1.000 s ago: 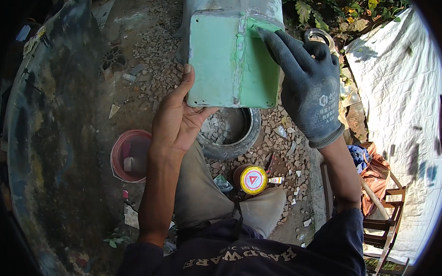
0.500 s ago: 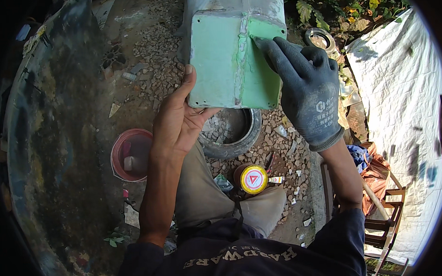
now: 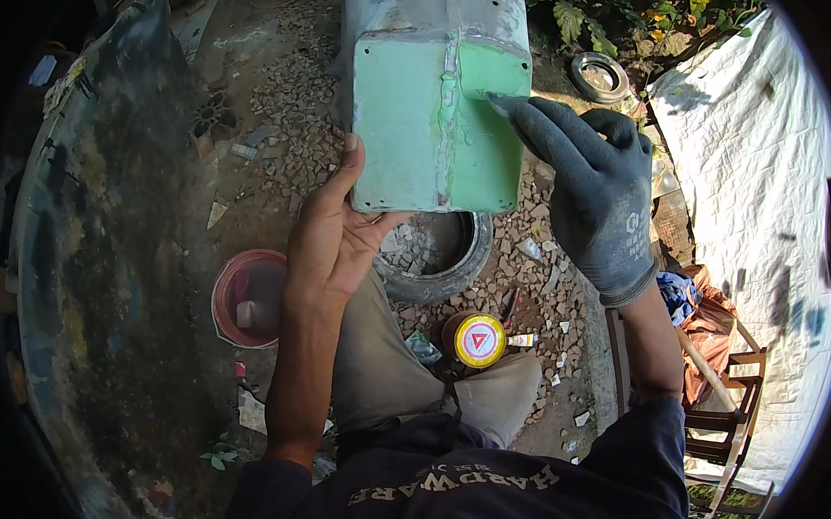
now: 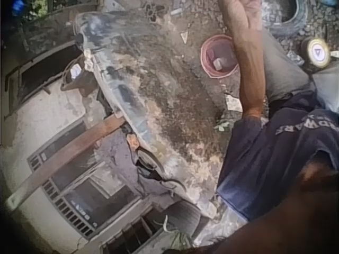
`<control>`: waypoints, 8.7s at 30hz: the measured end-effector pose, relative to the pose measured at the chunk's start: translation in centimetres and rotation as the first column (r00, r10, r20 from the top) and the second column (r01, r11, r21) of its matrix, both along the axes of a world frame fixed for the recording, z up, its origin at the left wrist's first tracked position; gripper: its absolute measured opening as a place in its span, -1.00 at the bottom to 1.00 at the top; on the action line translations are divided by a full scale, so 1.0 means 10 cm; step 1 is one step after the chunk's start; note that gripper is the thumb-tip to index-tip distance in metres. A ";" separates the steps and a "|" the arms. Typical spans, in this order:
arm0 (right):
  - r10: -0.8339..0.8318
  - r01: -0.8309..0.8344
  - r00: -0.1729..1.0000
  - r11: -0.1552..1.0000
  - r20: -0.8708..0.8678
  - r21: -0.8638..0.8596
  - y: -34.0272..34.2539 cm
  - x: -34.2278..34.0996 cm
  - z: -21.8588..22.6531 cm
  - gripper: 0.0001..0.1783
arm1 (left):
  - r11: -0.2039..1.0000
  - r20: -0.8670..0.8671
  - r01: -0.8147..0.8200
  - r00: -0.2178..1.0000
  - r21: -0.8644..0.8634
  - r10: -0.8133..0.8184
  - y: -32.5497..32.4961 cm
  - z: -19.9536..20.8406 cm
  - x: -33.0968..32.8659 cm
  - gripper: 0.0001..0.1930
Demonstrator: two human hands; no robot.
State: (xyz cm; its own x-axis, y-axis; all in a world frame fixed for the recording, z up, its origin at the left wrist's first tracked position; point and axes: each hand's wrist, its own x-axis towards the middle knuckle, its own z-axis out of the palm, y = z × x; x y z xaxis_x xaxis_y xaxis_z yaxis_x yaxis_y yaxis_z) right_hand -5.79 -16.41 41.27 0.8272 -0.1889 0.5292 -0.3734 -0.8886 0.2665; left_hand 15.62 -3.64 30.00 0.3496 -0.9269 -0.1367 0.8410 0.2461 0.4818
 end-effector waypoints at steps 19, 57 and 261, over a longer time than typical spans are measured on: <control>-0.026 -0.127 0.977 0.731 0.213 0.670 -0.34 -0.39 0.34 -0.68 | 0.999 0.023 0.011 1.000 0.030 -0.012 0.02 0.02 0.00 -0.45; 0.580 -0.687 0.682 0.716 -0.445 -0.120 -0.82 0.45 0.52 -0.56 | 0.999 0.003 0.024 1.000 0.028 -0.024 0.03 -0.03 0.03 -0.47; 0.320 -0.464 0.861 0.813 -0.396 -0.352 -1.21 -0.62 0.02 -0.40 | 0.997 0.051 0.009 0.999 0.072 -0.013 0.07 -0.23 -0.03 -0.47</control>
